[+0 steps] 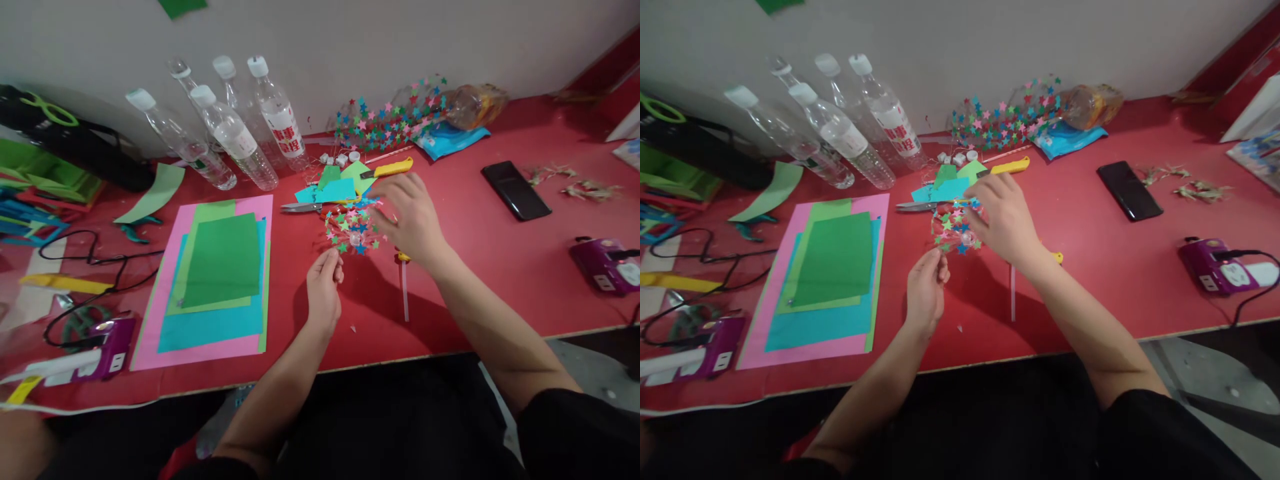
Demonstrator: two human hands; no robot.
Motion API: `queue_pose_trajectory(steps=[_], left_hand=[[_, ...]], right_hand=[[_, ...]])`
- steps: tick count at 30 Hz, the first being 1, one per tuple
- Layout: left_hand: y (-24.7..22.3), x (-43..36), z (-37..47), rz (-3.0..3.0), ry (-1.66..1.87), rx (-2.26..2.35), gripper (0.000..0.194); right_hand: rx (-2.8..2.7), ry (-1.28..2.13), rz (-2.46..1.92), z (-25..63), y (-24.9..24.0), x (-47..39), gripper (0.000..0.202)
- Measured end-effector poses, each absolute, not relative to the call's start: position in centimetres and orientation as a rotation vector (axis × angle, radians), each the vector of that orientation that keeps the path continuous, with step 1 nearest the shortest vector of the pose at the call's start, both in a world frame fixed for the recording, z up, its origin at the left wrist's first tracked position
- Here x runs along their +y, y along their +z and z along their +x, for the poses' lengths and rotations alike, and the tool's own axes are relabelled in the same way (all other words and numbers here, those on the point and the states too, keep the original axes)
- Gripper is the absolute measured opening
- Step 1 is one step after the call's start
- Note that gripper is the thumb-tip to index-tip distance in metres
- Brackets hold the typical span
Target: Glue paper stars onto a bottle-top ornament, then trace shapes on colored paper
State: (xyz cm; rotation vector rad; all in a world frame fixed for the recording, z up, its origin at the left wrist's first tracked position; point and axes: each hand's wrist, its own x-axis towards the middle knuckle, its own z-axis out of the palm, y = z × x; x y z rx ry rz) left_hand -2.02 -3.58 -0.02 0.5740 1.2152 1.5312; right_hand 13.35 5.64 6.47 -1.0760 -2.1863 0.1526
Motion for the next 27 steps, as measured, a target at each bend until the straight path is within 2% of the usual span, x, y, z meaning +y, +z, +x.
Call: queue_pose_trajectory(steps=[4,9,22,27], left_hand=[[0.1,-3.7,-1.6,0.618,1.536,1.191,0.024],[0.0,-3.8,-1.2,0.67,1.548,1.185,0.027],[-0.4,-3.7,-1.1,0.822,1.561,1.247,0.038],[-0.6,-3.6,-1.2,0.832,1.555,1.264,0.029]], right_hand=[[-2.425,-0.015,-0.782,12.4,6.2,2.7,0.017],[-2.464,-0.109,-0.896,11.7,5.1,1.6,0.021],[-2.412,0.083,-0.963,11.6,4.5,2.2,0.016],[-2.391,0.15,-0.973,11.5,4.8,2.2,0.017]])
